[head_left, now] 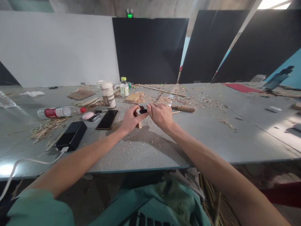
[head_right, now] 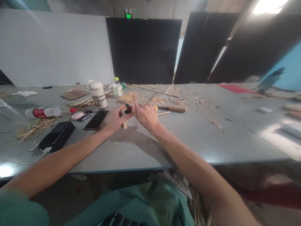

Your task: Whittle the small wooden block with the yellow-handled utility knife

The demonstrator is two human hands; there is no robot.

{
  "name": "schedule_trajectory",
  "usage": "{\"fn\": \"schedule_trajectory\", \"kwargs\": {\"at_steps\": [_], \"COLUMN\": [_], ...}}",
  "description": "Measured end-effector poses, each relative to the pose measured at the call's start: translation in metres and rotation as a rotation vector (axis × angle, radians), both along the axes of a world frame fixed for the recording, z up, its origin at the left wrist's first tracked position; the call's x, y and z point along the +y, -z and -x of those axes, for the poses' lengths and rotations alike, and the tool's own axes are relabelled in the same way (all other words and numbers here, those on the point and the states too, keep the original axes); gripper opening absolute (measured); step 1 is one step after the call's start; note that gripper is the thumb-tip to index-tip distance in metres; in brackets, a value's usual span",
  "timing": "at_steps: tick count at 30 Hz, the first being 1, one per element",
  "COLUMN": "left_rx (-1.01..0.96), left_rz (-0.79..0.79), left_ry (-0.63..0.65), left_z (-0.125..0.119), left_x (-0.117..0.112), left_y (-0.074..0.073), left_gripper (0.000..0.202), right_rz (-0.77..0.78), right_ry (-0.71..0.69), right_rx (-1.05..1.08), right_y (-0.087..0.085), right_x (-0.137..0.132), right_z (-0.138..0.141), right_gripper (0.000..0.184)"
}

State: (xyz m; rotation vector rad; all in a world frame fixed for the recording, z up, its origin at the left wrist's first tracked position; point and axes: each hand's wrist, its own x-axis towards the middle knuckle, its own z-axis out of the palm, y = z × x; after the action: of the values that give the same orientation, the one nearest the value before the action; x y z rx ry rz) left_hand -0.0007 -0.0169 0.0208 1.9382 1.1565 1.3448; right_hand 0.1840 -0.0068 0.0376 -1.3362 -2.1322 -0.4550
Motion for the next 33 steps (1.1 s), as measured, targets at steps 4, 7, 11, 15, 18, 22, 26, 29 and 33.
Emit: {"fn": "schedule_trajectory", "kwargs": {"at_steps": [4,7,11,15,18,22,26,29,33], "left_rx": [0.041,0.069,0.050,0.059,0.060,0.041,0.047,0.041,0.037], "left_rz": [-0.066,-0.117,-0.059,-0.029,-0.003,-0.012,-0.030,-0.018,-0.006], "left_ry": [-0.112,-0.133,-0.086,-0.068,-0.028,0.021,0.059,0.030,-0.032], "left_z": [-0.003,-0.007,-0.008,-0.004,-0.002,-0.001,0.003,0.004,0.002], "left_x": [-0.002,-0.003,-0.002,-0.001,0.000,0.003,0.007,0.006,0.002], "left_y": [0.001,0.003,0.003,0.000,-0.003,-0.003,-0.001,-0.002,-0.004], "left_gripper": [0.038,0.039,0.040,0.044,0.042,0.039,0.038,0.038,0.041], "right_rz": [-0.018,-0.008,0.017,0.016,0.032,0.054,0.057,0.023,0.001], "right_ry": [0.077,0.159,0.131,0.062,0.031,-0.056,-0.074,-0.010,0.059], "right_rx": [0.047,0.122,0.123,0.067,0.030,-0.018,-0.019,0.015,0.039], "right_y": [-0.003,-0.007,-0.008,-0.003,-0.001,0.000,0.004,0.006,0.007], "right_x": [-0.006,-0.005,0.002,0.009,0.011,0.010,0.009,0.006,0.002], "right_z": [0.007,0.008,0.000,-0.008,-0.010,-0.008,-0.005,-0.002,0.003], "right_gripper": [0.058,0.056,0.061,0.065,0.063,0.060,0.060,0.060,0.060]}}
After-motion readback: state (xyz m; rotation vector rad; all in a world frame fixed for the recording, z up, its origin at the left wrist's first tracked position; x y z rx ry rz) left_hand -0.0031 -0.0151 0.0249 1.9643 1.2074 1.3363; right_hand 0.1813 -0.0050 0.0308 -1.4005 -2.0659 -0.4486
